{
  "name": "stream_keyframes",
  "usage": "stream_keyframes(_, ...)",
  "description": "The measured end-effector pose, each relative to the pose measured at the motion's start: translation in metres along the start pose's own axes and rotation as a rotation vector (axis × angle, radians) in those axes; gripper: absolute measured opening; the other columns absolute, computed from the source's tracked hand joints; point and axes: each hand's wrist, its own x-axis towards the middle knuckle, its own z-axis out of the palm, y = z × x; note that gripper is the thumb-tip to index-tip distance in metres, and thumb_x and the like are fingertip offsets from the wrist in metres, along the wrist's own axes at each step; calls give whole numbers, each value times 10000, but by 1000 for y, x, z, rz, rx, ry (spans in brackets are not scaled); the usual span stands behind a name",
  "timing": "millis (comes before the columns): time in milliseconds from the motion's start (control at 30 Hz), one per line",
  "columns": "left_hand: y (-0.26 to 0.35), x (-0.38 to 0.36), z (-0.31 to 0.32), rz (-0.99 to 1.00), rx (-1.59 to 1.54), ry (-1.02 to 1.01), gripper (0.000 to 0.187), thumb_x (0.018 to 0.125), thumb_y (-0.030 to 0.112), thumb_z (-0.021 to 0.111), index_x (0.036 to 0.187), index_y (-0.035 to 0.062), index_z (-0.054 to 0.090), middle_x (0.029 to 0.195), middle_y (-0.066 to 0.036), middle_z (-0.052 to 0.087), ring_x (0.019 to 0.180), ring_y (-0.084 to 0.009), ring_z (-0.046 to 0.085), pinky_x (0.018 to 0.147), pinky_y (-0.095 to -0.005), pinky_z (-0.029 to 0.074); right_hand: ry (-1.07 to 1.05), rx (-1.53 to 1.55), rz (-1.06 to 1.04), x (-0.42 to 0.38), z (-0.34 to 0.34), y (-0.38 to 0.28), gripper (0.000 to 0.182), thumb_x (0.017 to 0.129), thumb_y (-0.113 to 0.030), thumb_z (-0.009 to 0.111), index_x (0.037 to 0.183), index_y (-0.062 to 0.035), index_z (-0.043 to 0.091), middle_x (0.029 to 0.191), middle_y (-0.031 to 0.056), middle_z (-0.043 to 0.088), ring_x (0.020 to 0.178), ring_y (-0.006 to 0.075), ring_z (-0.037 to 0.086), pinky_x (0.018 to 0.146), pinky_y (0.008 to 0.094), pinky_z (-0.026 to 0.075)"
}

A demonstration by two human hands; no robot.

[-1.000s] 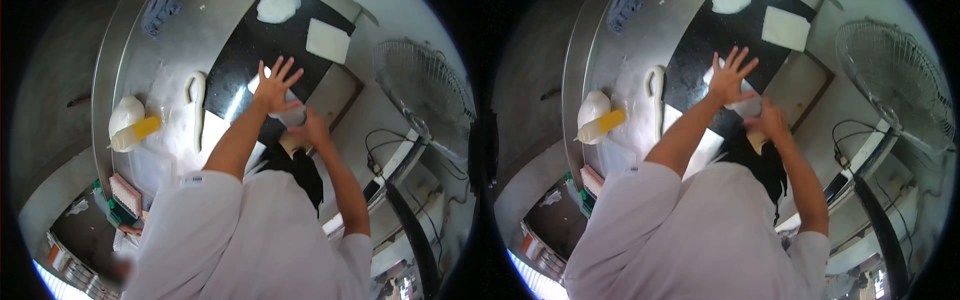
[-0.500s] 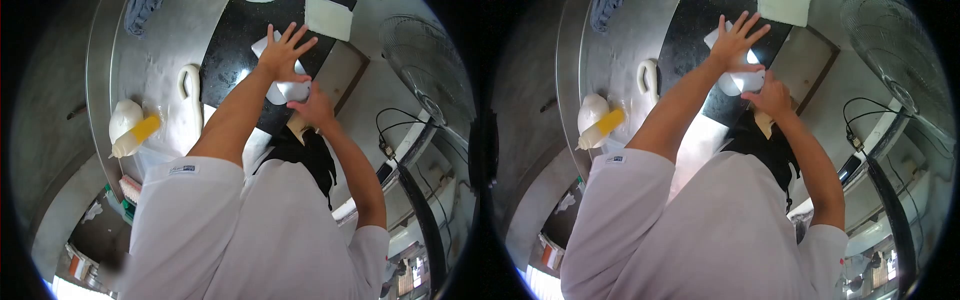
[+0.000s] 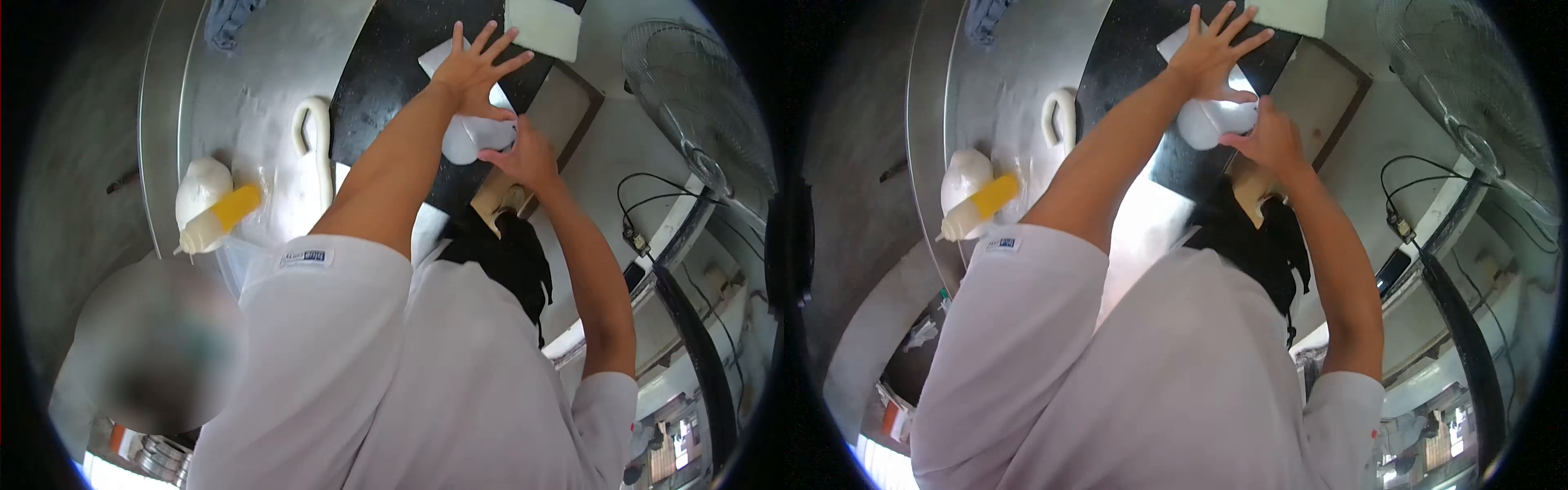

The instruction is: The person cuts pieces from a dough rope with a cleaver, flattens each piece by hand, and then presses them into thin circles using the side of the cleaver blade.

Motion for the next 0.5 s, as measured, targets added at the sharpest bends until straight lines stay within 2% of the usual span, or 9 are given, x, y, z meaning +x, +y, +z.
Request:
stream_keyframes(67, 10, -25, 4, 53, -69, -81, 1154, 663, 812, 695, 1626, 352, 254, 1713, -104, 149, 1554, -426, 148, 1116, -805, 135, -27, 10, -1, -10, 15, 2, 819, 627, -522, 935, 1138, 0, 566, 952, 259, 700, 916, 470, 694, 786, 514, 550)
stream_keyframes(133, 39, -66, 0, 94, -154, -213, 1123, 679, 817, 679, 1619, 351, 276, 1717, -94, 139, 1565, -426, 113, 1111, -825, 92, 190, 34, -199, -65, 65, 19, 820, 647, -551, 915, 1137, 7, 567, 920, 246, 704, 893, 462, 701, 771, 517, 554)
stream_keyframes(167, 55, -69, -3, 111, -198, -246, 1120, 675, 818, 680, 1615, 359, 282, 1715, -88, 146, 1565, -425, 116, 1105, -831, 95, 190, 42, -183, -76, 66, 23, 820, 647, -551, 915, 1137, 7, 567, 920, 246, 704, 893, 462, 701, 771, 517, 554)
stream_keyframes(233, 59, -49, 7, 126, -257, -173, 1112, 661, 827, 681, 1604, 380, 297, 1707, -75, 173, 1559, -417, 151, 1086, -845, 113, 284, 20, -224, -72, 59, 42, 837, 683, -598, 876, 1162, 7, 552, 922, 241, 701, 875, 452, 704, 750, 521, 554)
stream_keyframes(267, 60, -43, 5, 118, -279, -195, 1112, 661, 827, 681, 1604, 380, 297, 1707, -75, 173, 1559, -417, 151, 1086, -845, 113, 223, -4, -242, -60, 46, 52, 855, 691, -615, 862, 1183, 4, 539, 934, 242, 700, 883, 446, 704, 746, 519, 553)
stream_keyframes(333, 54, -20, 0, -16, -88, -78, 1073, 694, 852, 623, 1598, 362, 316, 1694, -93, 216, 1523, -440, 234, 1072, -858, 103, 123, -92, -256, -37, 19, 64, 865, 706, -639, 838, 1205, -5, 528, 910, 234, 700, 877, 436, 705, 729, 511, 553)
stream_keyframes(400, 39, -10, 10, -108, -70, 34, 1064, 698, 842, 628, 1595, 357, 323, 1680, -92, 244, 1507, -418, 278, 1057, -864, 110, 43, -146, -269, -1, -17, 56, 842, 712, -638, 833, 1199, -17, 538, 872, 227, 702, 859, 430, 707, 727, 505, 552)
stream_keyframes(433, 30, -12, 11, -148, -151, 114, 1079, 692, 841, 637, 1599, 356, 313, 1679, -97, 245, 1517, -392, 268, 1076, -846, 108, -44, -116, -253, 5, -27, 44, 827, 710, -628, 838, 1191, -21, 547, 869, 227, 703, 855, 428, 708, 735, 505, 552)
stream_keyframes(500, 29, -23, 2, -151, -69, 46, 1106, 680, 852, 641, 1606, 351, 302, 1684, -105, 241, 1541, -379, 225, 1107, -817, 118, -103, -28, -261, -7, -17, 35, 830, 703, -617, 848, 1197, -20, 549, 892, 234, 703, 875, 439, 706, 760, 507, 551)
